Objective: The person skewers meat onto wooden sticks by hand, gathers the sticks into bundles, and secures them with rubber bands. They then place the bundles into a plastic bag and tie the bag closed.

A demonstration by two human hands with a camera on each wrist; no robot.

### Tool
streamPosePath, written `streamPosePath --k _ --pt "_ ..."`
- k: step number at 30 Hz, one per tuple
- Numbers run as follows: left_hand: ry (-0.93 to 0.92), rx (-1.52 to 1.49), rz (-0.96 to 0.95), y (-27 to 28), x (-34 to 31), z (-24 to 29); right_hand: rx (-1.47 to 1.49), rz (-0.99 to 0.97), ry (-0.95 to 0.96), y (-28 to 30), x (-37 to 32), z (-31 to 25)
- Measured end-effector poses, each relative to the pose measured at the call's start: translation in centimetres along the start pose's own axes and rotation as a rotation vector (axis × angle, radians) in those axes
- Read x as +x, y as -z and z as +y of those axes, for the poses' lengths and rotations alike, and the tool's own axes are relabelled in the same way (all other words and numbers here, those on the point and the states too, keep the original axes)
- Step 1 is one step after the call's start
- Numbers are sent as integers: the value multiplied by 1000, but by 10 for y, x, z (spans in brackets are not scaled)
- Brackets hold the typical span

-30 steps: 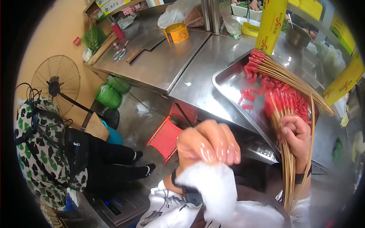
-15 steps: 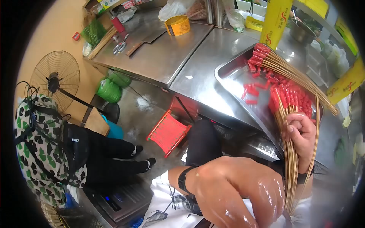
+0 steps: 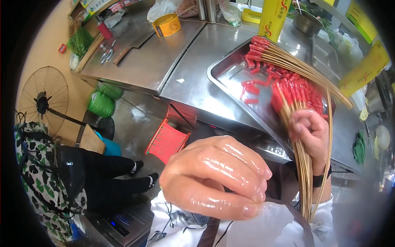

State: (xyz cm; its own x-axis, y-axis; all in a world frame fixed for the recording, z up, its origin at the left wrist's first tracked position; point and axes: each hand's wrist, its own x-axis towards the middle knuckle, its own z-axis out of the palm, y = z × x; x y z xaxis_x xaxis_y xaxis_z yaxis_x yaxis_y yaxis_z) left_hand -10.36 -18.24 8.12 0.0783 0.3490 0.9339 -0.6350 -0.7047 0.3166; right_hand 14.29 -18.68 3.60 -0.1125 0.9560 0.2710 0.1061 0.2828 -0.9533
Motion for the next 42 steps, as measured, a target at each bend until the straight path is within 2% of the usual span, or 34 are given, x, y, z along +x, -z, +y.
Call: streamPosePath --k 1,4,5,8,9,11,13,14,16,17,21,26,27,30,31,34,35,38,39,41,42 --pt "2 18 66 -6 -2 1 27 3 -32 0 -1 0" --pt "12 123 -74 2 5 8 44 -19 -35 1 0 -1" --pt "6 114 -69 0 5 10 14 -23 -20 1 1 -1" --pt "110 15 -403 10 25 26 -18 -48 -1 3 2 -1" --pt "13 -108 -374 10 21 21 -40 -41 -38 4 1 -3" --pt "-25 51 -98 -14 13 23 -74 -29 -87 4 1 -5" --pt "459 -146 -193 -6 6 47 -43 -19 -52 0 2 -5" --pt "541 -310 -312 0 1 41 -32 -13 -46 1 2 -5" --pt "464 -379 -329 -4 10 39 -45 -31 -4 3 1 -1" --pt "302 -268 -235 -17 21 45 -36 -29 -10 3 2 -2" --pt "37 -145 9 -35 24 43 17 8 -28 1 -1 3" --pt "62 -212 -64 -25 33 45 43 24 -5 -1 -1 5" --pt "-19 -215 28 -33 22 40 38 8 16 0 0 6" --pt "-247 -281 30 -35 14 16 39 7 10 1 -1 7" --pt "-209 -309 -51 -28 15 17 49 4 -2 0 -1 5" --pt "-122 -309 -82 -29 22 25 13 -12 -8 1 0 1" --pt "-92 -274 -18 -37 25 31 1 -10 -16 2 0 -1" --pt "-284 -220 28 -44 30 15 12 -47 2 3 1 -1" --pt "-340 -191 144 -57 29 10 24 -67 22 3 3 -1" --pt "-277 -175 198 -64 27 14 0 -84 45 5 4 1" --pt "-162 -189 136 -57 27 23 -12 -94 54 5 4 1"
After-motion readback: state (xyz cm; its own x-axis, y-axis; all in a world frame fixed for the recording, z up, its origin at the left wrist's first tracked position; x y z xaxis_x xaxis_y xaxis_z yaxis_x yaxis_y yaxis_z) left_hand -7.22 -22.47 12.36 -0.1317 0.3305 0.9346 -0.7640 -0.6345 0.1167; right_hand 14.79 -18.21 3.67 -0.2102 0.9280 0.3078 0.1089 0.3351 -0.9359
